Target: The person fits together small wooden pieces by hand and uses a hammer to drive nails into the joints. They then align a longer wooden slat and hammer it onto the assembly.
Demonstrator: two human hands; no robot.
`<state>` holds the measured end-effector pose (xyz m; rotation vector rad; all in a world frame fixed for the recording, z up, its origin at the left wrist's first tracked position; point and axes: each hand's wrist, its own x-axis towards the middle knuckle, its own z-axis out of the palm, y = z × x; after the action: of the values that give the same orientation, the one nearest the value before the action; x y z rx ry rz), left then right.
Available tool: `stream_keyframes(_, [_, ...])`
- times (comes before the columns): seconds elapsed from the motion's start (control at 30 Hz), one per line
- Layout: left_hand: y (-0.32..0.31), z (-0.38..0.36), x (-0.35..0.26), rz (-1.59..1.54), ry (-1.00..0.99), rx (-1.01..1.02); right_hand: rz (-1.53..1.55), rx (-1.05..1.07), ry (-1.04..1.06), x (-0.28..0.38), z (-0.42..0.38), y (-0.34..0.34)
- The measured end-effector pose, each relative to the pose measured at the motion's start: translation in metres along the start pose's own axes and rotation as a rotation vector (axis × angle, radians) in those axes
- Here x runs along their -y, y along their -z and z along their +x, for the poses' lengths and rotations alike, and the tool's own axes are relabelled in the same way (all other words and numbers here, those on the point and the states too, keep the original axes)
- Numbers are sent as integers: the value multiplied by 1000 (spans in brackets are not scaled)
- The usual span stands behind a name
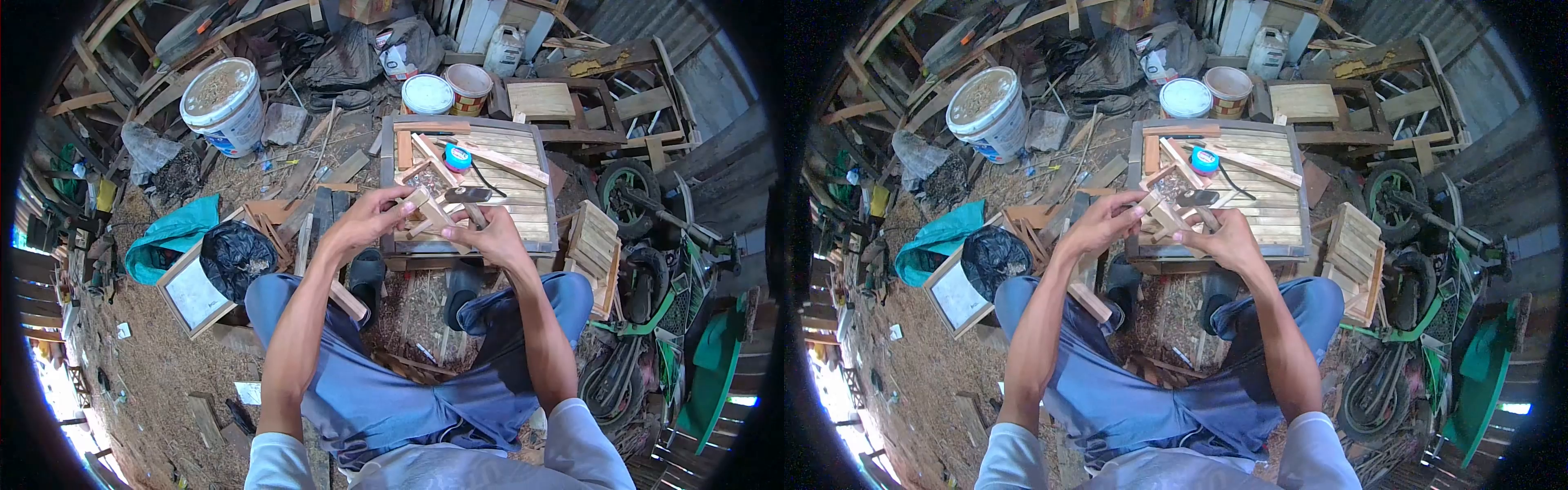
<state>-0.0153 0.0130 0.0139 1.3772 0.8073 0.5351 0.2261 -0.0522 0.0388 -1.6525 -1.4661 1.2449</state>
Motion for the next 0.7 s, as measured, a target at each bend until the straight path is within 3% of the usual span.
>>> stream_keyframes(0.7, [3, 2, -4, 23, 0, -37, 93, -64, 6, -3, -1, -14])
